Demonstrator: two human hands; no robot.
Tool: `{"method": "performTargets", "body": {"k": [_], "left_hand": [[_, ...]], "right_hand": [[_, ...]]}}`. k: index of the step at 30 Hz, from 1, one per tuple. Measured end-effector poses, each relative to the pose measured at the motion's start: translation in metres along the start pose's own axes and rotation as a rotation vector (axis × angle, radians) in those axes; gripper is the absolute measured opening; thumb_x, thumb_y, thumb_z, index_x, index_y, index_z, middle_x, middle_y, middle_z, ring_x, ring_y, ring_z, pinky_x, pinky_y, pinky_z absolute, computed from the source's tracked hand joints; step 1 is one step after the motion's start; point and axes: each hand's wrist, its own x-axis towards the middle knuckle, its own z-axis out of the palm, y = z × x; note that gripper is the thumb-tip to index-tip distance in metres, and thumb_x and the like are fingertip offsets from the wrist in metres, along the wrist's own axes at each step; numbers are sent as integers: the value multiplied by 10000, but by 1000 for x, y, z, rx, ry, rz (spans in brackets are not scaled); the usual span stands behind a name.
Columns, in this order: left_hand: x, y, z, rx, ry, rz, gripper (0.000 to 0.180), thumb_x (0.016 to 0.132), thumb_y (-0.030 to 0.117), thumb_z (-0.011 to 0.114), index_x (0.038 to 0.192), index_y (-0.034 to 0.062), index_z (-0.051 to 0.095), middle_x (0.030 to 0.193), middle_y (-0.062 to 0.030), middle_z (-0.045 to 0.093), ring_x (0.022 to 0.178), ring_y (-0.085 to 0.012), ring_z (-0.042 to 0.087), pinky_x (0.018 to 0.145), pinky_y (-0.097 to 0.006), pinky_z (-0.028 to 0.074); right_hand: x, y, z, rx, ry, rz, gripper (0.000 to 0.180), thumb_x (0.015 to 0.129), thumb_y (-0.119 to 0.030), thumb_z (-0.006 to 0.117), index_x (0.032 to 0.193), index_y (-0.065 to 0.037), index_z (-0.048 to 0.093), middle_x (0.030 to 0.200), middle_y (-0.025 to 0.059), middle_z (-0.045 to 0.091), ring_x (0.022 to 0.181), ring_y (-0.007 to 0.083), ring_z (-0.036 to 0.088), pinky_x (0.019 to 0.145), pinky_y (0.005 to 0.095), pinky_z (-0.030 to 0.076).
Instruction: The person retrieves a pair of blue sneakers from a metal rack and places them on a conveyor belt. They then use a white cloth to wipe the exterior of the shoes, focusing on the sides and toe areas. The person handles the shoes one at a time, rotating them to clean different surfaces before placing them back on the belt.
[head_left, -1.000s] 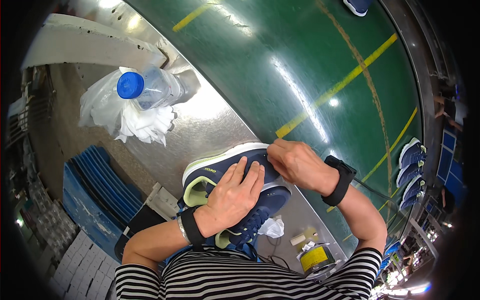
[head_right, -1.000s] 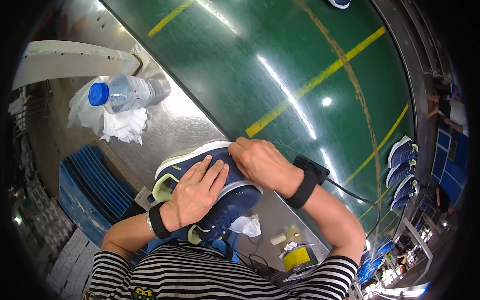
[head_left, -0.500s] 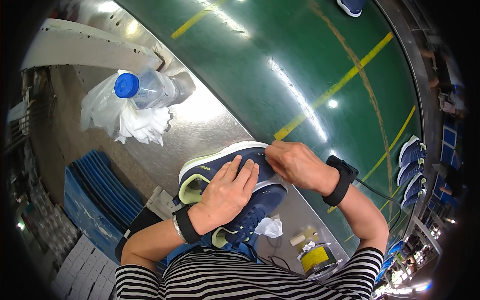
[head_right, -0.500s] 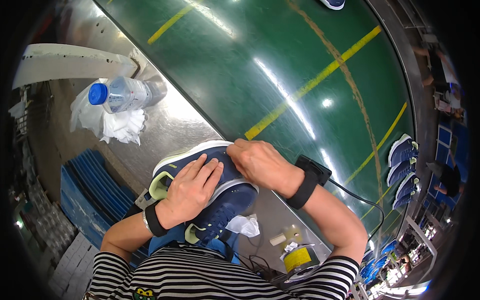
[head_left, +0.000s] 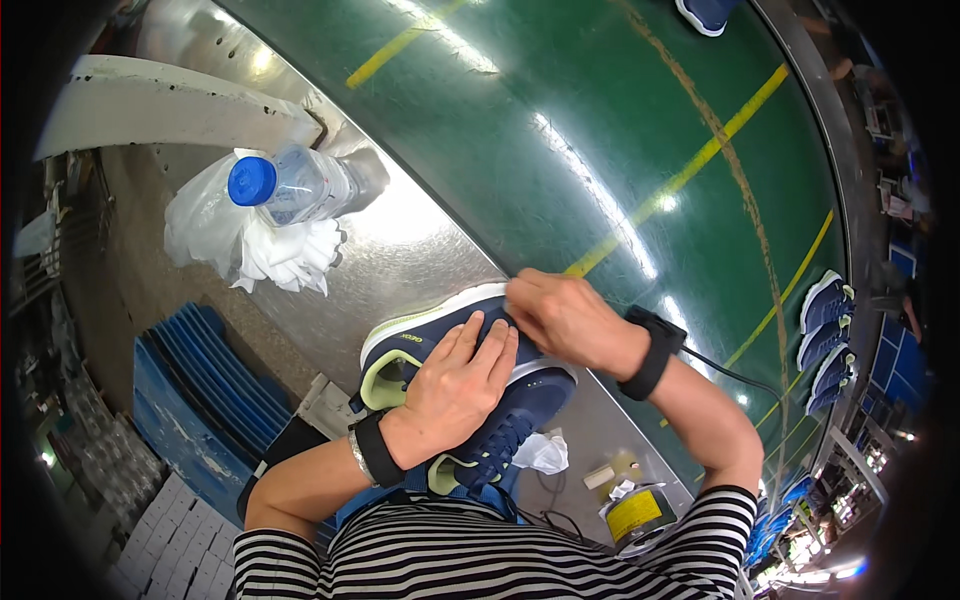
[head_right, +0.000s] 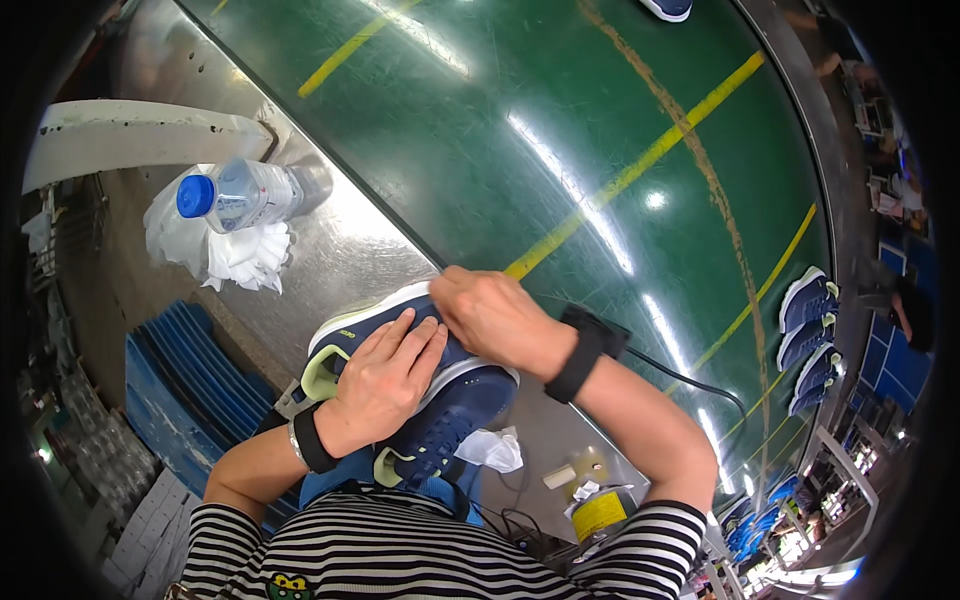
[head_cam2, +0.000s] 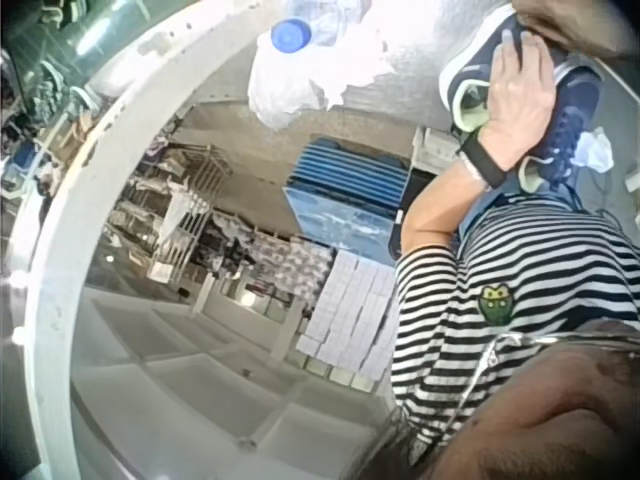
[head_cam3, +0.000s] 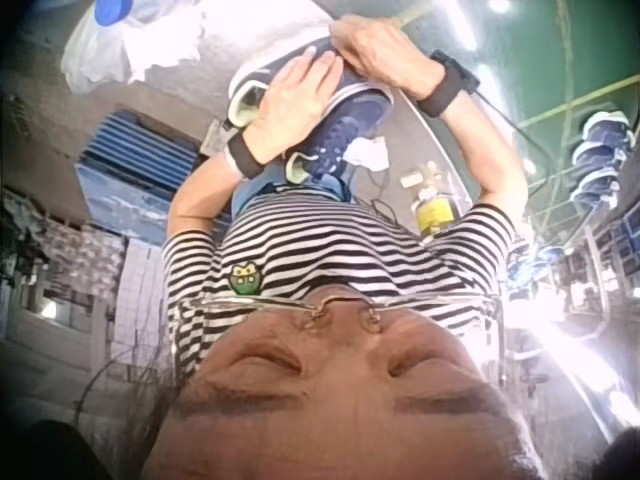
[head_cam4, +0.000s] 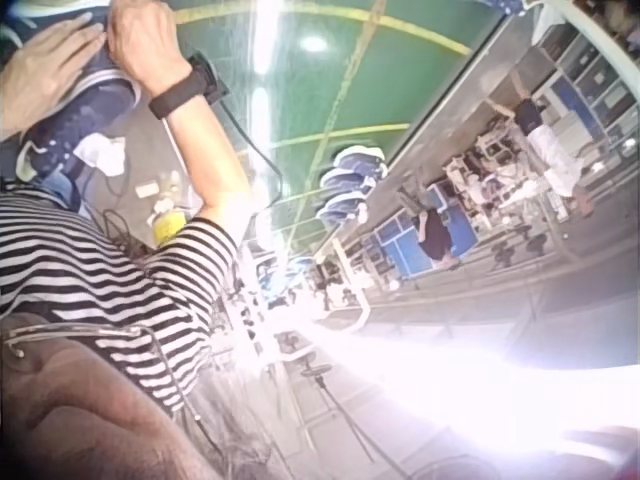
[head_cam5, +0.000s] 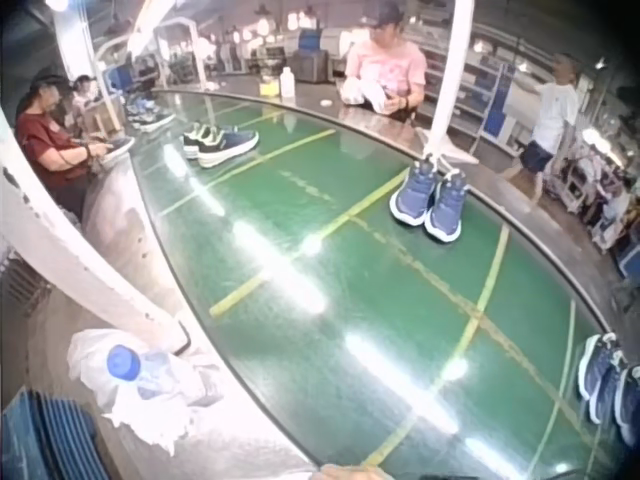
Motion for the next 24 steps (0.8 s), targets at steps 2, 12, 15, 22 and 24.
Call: {"method": "performTargets", "body": {"k": [2, 12, 15, 22, 24], "left_hand": [[-1, -2, 1, -9, 2, -4, 371, 785, 92, 625, 1135, -31, 634, 1154, -161, 620, 1060, -351, 624, 897, -397, 505], [1, -2, 1, -7, 5, -3, 357, 778, 80, 642, 1120, -25, 644, 1139, -155, 627, 1060, -345, 624, 899, -394, 506], [-1, -2, 1, -32, 8, -13, 368, 771, 76, 649, 1126, -21, 641, 1130, -153, 626, 1054, -348, 625, 901, -395, 505], [-1, -2, -1, -57, -3, -37, 417, 750, 68, 671, 1153, -18, 609, 1109, -154, 603, 1082, -354, 605, 921, -402, 495], [-3, 0, 0, -79, -5, -66, 421, 729, 67, 696, 1130, -16, 597, 1096, -155, 591, 1092, -361, 597, 926, -404, 493]], "right_hand": [[6, 0, 2, 22, -16, -12, 101, 816, -67, 604, 846, 3, 539, 809, 172, 567, 770, 386, 590, 654, 459, 478], [11, 5, 5, 20, -23, -63, 100, 823, -73, 599, 846, 1, 536, 814, 166, 557, 763, 384, 585, 665, 455, 479], [6, 1, 0, 49, -35, -37, 100, 828, -77, 592, 859, 0, 538, 830, 163, 560, 767, 381, 586, 667, 454, 483], [-51, 3, -48, 10, 69, 322, 142, 905, -137, 595, 953, -4, 608, 841, 156, 600, 722, 338, 606, 655, 393, 501], [-45, -3, -46, 290, 290, 319, 202, 944, -197, 594, 1000, -10, 646, 920, 137, 629, 783, 274, 610, 723, 344, 501]]}}
